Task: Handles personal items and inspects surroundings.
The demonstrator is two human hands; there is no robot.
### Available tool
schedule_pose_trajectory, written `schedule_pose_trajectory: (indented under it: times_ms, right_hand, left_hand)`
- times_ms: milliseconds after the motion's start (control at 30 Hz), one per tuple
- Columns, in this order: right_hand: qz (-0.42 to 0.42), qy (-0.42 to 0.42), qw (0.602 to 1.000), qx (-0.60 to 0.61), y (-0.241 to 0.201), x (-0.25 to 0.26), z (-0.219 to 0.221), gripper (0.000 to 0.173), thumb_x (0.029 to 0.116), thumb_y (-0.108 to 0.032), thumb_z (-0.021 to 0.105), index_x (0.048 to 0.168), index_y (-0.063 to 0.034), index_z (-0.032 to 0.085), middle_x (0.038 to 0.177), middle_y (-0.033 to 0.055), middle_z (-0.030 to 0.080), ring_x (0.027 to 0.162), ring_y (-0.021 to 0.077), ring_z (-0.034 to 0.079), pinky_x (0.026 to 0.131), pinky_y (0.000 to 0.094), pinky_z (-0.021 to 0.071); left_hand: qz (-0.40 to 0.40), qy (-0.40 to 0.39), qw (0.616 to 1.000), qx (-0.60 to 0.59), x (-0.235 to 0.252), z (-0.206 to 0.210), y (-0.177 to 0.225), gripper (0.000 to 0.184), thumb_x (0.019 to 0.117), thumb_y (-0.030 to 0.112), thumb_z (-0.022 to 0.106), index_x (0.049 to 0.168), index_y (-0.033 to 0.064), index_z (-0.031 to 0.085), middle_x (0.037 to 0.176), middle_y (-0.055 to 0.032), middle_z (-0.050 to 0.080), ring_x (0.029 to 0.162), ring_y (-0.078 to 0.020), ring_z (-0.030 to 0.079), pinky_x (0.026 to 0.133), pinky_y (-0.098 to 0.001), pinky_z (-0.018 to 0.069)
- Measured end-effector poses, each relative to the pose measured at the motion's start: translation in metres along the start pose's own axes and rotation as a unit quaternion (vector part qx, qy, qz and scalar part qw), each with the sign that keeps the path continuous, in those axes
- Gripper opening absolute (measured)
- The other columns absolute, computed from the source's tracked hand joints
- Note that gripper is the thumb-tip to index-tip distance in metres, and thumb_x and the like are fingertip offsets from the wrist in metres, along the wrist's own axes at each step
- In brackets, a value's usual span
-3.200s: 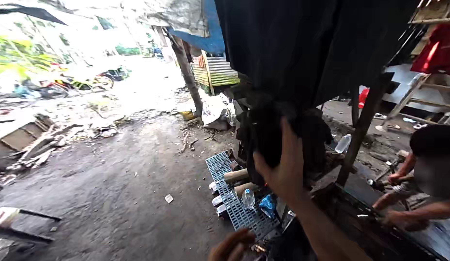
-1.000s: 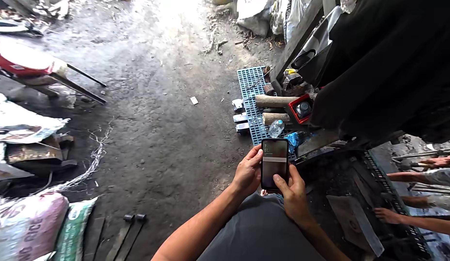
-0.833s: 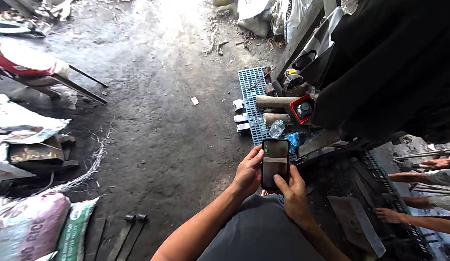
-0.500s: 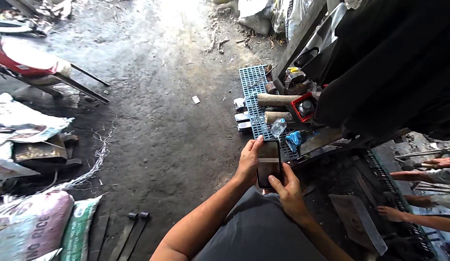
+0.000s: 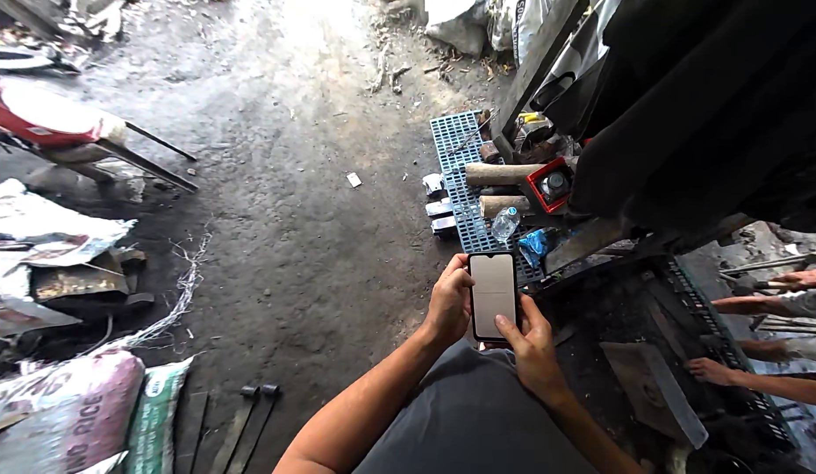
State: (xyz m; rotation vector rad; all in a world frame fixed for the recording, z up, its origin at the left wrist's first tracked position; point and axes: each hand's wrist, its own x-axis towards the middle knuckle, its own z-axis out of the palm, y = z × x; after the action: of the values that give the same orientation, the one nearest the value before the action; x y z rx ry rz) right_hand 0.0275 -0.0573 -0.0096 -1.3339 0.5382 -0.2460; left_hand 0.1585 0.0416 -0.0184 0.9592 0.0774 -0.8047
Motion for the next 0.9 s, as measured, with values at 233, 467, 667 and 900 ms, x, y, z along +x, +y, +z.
schedule_pose_trajectory:
  times_ms: [233, 467, 667, 900]
  right_hand:
    - [0.006, -0.004, 1.000, 0.004, 0.001, -0.004, 0.001, 0.050, 0.0980, -0.006, 0.059, 0.144, 0.0070, 0.045, 0.120, 0.0203, 0.068, 0.098, 0.0305, 0.074, 0.069, 0.0431, 0.0676]
    - [0.017, -0.004, 1.000, 0.020, 0.002, -0.008, 0.002, 0.048, 0.0984, -0.006, 0.059, 0.143, 0.0071, 0.046, 0.118, 0.0206, 0.069, 0.097, 0.0312, 0.074, 0.068, 0.0442, 0.0676]
    - [0.039, -0.005, 0.998, 0.042, 0.003, -0.009, 0.003, 0.048, 0.0980, -0.003, 0.058, 0.143, 0.0060, 0.046, 0.119, 0.0215, 0.068, 0.096, 0.0330, 0.074, 0.066, 0.0461, 0.0671]
    - [0.064, -0.008, 0.996, 0.058, 0.005, -0.009, 0.002, 0.062, 0.0848, 0.010, 0.053, 0.146, 0.0057, 0.040, 0.122, 0.0240, 0.066, 0.096, 0.0368, 0.073, 0.063, 0.0497, 0.0659]
  left_hand:
    - [0.004, 0.012, 1.000, -0.018, -0.006, 0.000, 0.000, 0.028, 0.1034, 0.011, 0.035, 0.119, 0.0080, 0.059, 0.104, -0.0132, 0.068, 0.091, -0.0221, 0.068, 0.079, -0.0412, 0.0588]
    - [0.004, 0.013, 1.000, -0.021, -0.011, -0.002, -0.002, 0.029, 0.1056, 0.014, 0.034, 0.121, 0.0079, 0.058, 0.101, -0.0133, 0.069, 0.090, -0.0220, 0.069, 0.079, -0.0405, 0.0592]
    - [0.005, 0.014, 1.000, -0.020, -0.016, -0.001, -0.001, 0.031, 0.1076, 0.016, 0.032, 0.122, 0.0078, 0.058, 0.102, -0.0137, 0.070, 0.088, -0.0217, 0.070, 0.078, -0.0394, 0.0597]
    - [0.016, 0.007, 1.000, -0.018, -0.019, -0.003, -0.002, 0.032, 0.1077, 0.017, 0.031, 0.121, 0.0085, 0.059, 0.101, -0.0124, 0.070, 0.088, -0.0207, 0.070, 0.078, -0.0386, 0.0592]
